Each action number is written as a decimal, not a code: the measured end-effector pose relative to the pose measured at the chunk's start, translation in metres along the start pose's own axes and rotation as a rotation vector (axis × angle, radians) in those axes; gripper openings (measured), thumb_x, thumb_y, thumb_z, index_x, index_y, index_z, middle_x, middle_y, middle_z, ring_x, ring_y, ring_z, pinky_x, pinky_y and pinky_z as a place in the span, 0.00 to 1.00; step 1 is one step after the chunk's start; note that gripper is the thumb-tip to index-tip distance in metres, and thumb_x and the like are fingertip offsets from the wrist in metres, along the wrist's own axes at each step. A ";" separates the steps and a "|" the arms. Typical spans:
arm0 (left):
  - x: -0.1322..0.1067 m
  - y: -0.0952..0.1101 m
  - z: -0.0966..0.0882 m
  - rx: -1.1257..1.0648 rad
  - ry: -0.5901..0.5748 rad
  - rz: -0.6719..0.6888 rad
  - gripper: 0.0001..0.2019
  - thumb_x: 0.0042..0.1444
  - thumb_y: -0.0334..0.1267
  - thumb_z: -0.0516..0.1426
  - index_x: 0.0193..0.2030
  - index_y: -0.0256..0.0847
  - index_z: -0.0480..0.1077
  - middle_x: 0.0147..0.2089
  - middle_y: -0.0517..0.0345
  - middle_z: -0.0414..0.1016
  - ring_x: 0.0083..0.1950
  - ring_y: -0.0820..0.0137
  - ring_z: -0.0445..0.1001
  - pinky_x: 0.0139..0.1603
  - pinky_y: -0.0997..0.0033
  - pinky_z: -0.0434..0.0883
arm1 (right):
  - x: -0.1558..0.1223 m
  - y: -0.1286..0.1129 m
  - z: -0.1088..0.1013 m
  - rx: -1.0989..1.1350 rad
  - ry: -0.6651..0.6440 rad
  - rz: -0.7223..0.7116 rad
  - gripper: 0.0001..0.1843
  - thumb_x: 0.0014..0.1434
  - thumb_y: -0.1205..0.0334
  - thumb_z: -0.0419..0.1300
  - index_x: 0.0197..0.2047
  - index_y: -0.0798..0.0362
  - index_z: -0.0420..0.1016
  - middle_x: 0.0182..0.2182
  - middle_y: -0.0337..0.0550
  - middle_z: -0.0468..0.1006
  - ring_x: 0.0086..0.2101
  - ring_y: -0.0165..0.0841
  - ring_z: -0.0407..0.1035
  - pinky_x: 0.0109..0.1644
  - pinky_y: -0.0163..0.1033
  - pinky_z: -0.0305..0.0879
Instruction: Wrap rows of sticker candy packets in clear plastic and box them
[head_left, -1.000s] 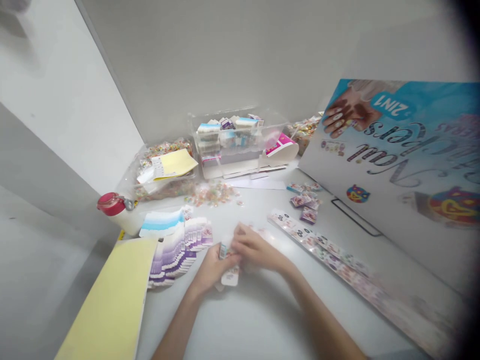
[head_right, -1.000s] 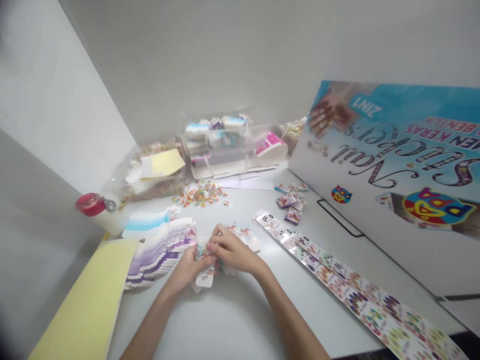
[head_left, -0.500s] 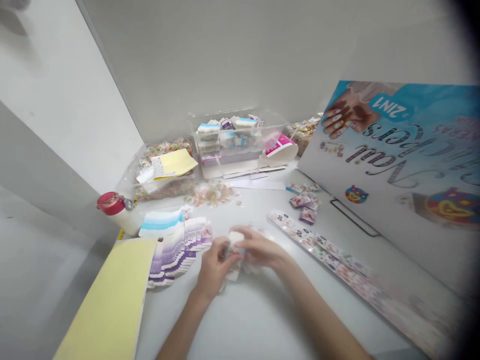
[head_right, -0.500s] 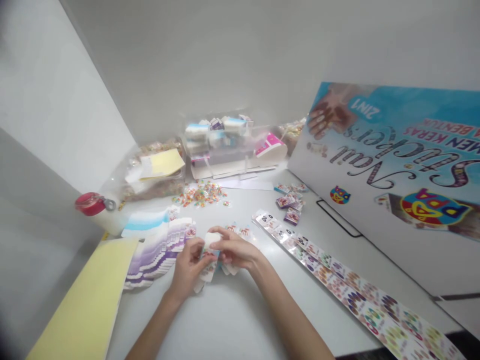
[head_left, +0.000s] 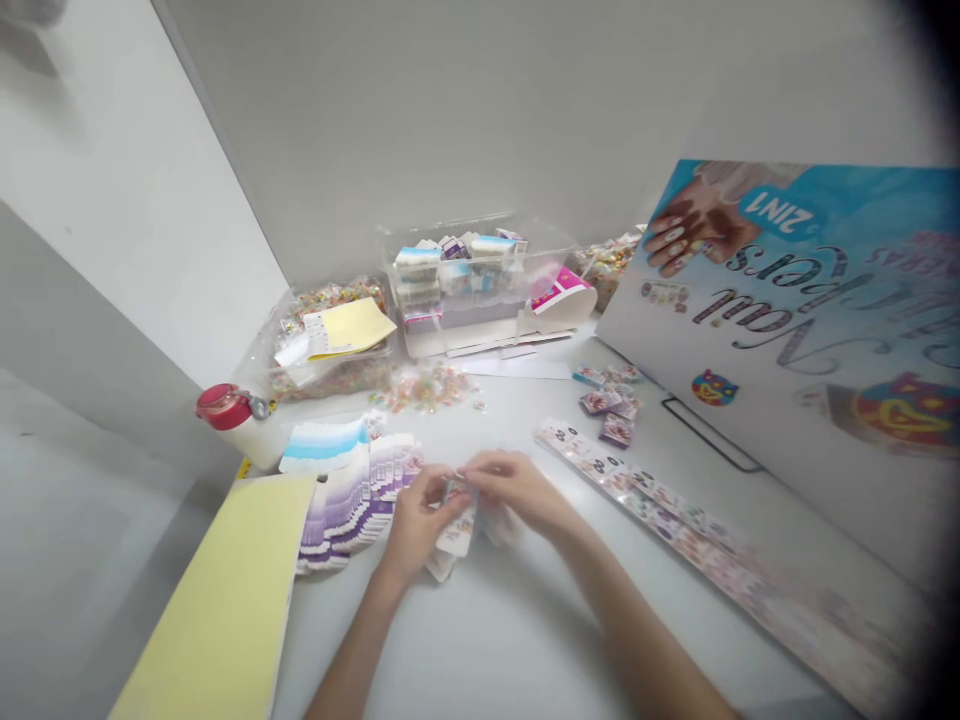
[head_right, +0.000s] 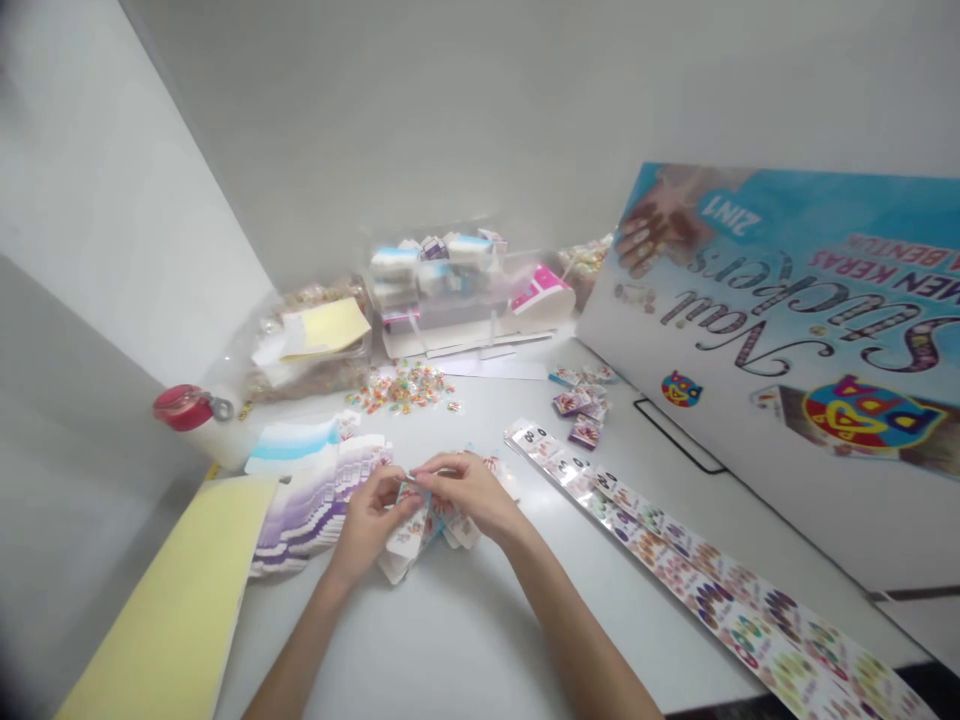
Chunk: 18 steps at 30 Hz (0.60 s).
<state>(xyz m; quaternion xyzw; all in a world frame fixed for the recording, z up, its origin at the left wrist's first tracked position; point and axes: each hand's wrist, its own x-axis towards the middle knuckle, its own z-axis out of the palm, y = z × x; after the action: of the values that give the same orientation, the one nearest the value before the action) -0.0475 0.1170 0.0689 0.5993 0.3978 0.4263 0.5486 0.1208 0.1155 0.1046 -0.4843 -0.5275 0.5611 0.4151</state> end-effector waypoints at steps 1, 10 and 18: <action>0.000 -0.001 0.001 0.005 0.003 0.006 0.13 0.51 0.43 0.62 0.40 0.41 0.66 0.35 0.61 0.73 0.38 0.70 0.73 0.39 0.73 0.68 | 0.000 0.000 0.001 -0.004 0.029 0.016 0.11 0.48 0.53 0.65 0.28 0.53 0.77 0.24 0.38 0.73 0.23 0.27 0.63 0.28 0.34 0.59; -0.001 -0.005 0.004 0.019 0.104 0.048 0.14 0.53 0.44 0.60 0.43 0.42 0.65 0.31 0.62 0.72 0.34 0.71 0.72 0.36 0.74 0.68 | -0.002 0.000 -0.002 -0.094 -0.045 -0.082 0.16 0.53 0.50 0.60 0.23 0.53 0.76 0.25 0.40 0.73 0.25 0.28 0.64 0.29 0.34 0.60; 0.005 -0.010 -0.004 0.168 0.246 0.017 0.16 0.60 0.48 0.51 0.51 0.44 0.61 0.39 0.57 0.73 0.37 0.70 0.73 0.40 0.71 0.68 | 0.045 -0.008 -0.009 -0.315 -0.027 -0.039 0.08 0.50 0.65 0.60 0.32 0.55 0.81 0.28 0.42 0.79 0.30 0.33 0.69 0.35 0.36 0.62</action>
<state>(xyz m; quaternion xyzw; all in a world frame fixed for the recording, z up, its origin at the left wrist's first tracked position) -0.0493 0.1239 0.0594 0.5897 0.4912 0.4662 0.4400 0.1204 0.1624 0.1082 -0.5255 -0.6237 0.4697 0.3380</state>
